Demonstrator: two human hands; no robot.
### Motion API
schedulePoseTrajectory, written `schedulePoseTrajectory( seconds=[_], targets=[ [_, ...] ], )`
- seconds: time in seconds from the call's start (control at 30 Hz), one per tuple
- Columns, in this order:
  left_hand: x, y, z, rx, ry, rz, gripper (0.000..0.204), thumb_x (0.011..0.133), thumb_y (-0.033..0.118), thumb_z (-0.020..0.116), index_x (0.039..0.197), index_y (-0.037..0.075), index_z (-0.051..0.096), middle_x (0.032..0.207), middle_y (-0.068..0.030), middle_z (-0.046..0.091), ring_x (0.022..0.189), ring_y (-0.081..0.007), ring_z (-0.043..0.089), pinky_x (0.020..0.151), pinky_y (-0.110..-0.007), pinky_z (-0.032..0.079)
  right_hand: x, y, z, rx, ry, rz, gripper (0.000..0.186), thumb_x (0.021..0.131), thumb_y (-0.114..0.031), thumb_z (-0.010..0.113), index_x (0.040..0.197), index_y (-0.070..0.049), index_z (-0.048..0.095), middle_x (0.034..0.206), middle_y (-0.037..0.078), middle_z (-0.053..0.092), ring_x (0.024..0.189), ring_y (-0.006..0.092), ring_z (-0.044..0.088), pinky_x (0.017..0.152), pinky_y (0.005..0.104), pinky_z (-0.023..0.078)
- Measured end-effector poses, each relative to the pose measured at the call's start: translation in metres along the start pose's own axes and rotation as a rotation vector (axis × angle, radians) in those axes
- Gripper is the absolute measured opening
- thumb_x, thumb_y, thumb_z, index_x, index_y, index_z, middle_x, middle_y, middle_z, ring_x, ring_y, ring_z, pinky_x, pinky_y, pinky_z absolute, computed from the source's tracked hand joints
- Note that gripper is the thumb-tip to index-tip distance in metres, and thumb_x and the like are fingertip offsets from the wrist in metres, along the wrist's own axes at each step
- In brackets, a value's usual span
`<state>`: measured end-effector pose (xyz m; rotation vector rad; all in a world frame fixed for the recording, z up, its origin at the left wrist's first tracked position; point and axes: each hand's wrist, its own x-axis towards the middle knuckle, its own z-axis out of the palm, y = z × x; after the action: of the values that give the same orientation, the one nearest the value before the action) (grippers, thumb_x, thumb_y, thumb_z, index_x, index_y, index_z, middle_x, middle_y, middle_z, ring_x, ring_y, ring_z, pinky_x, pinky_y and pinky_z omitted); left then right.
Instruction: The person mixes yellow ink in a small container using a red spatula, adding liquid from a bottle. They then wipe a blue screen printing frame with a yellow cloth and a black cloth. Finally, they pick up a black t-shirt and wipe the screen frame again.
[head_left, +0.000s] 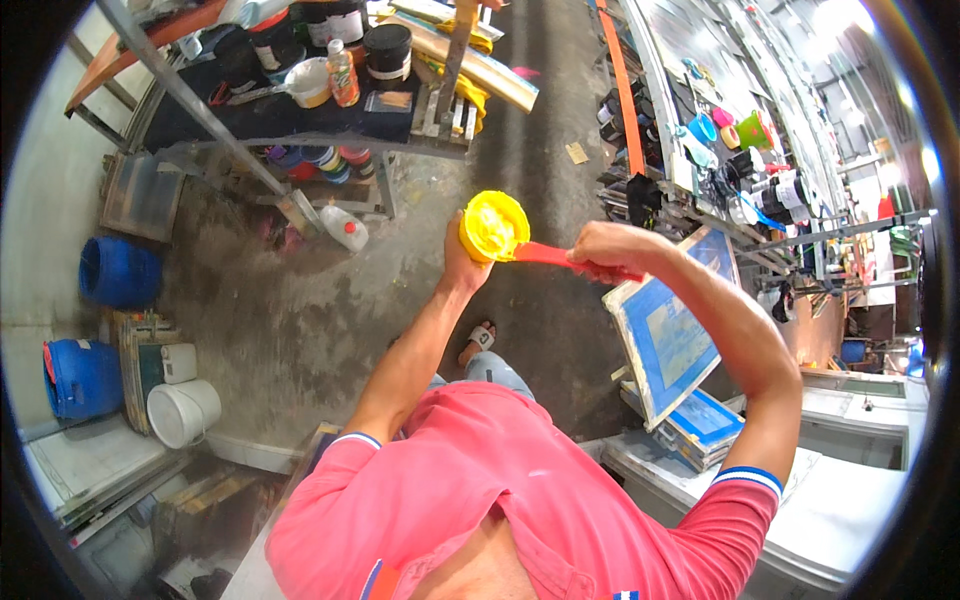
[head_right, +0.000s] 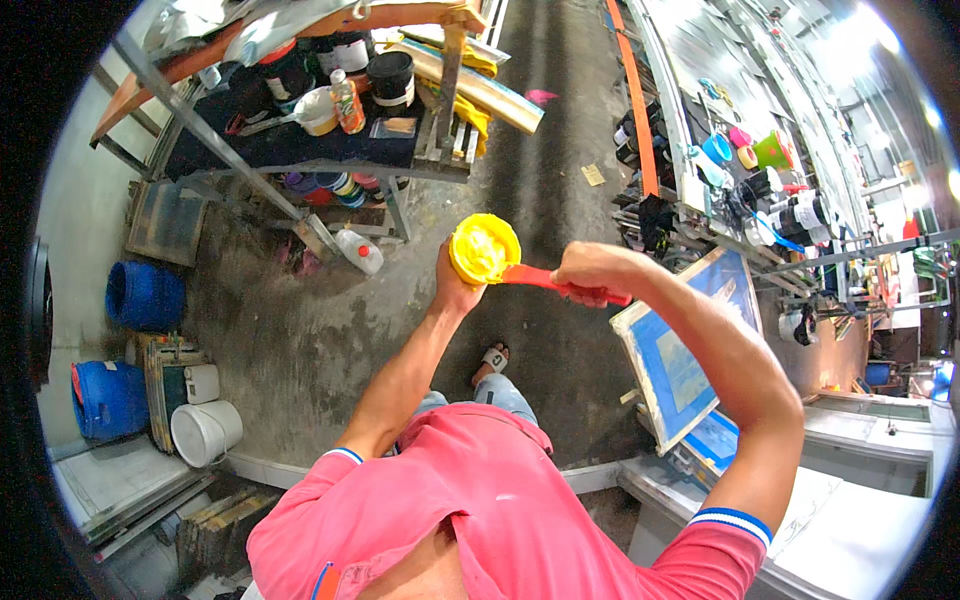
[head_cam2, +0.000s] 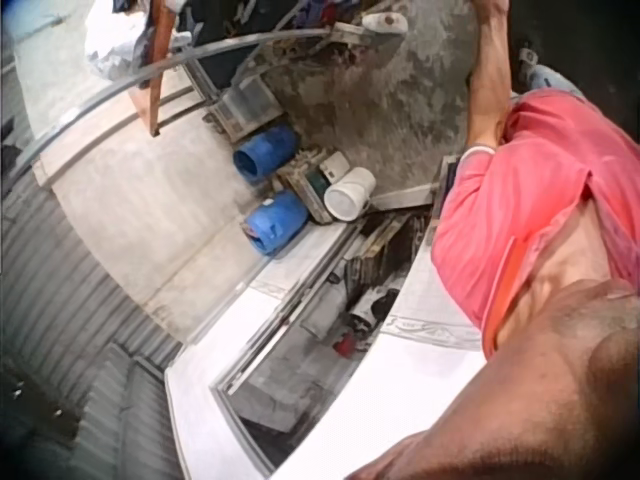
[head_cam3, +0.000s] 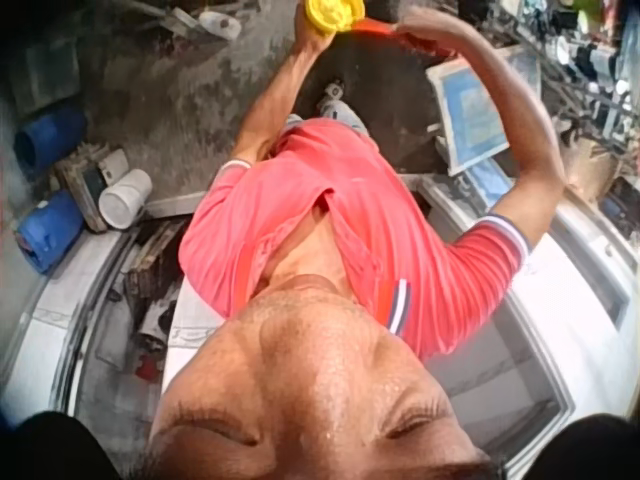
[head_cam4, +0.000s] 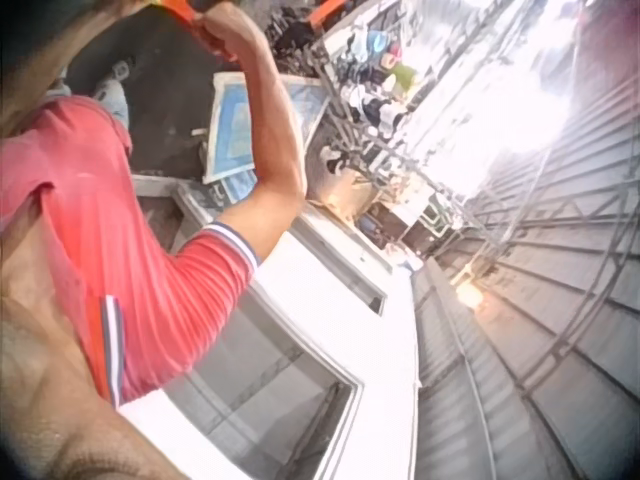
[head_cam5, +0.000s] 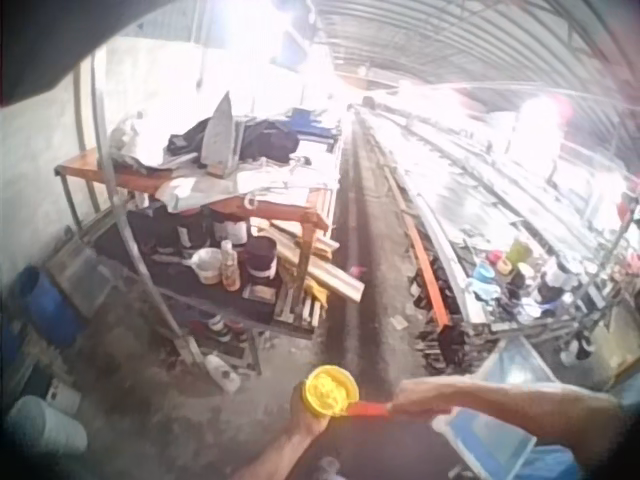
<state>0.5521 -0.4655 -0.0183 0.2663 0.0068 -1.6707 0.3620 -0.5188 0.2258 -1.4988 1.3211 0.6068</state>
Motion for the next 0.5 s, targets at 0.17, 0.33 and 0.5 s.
schedulePoseTrajectory(
  seconds=[0.17,0.33,0.5],
  targets=[
    [0.048,-0.034,0.020,0.064,0.013,-0.069,0.051,0.103,0.047,0.037,0.127,0.009,0.061,0.125,-0.0077,0.067,0.118,-0.0256,0.064,0.103,-0.047,0.050,-0.006,0.066,-0.040,0.147,0.118,-0.073,0.033,0.097,-0.023,0.057,0.076,0.001,0.065,0.062,0.005,0.060,0.048,0.0129,0.056,0.040,0.0307,0.043],
    [0.109,-0.069,0.058,0.021,-0.026,-0.124,0.050,0.103,0.042,0.038,0.130,0.007,0.061,0.130,-0.0109,0.066,0.122,-0.0281,0.063,0.106,-0.049,0.050,-0.037,0.086,-0.106,-0.504,0.624,-0.139,0.023,0.093,-0.031,0.062,0.096,-0.011,0.074,0.080,0.019,0.070,0.083,0.0385,0.070,0.074,0.0503,0.054],
    [0.186,-0.100,0.098,0.021,-0.033,-0.201,0.049,0.101,0.043,0.045,0.128,0.006,0.061,0.128,-0.0113,0.067,0.118,-0.0285,0.065,0.103,-0.048,0.052,-0.024,0.103,-0.166,-0.867,0.970,-0.403,0.012,0.088,-0.020,0.065,0.091,-0.014,0.074,0.089,0.011,0.066,0.090,0.0297,0.067,0.076,0.0436,0.052]
  ],
)
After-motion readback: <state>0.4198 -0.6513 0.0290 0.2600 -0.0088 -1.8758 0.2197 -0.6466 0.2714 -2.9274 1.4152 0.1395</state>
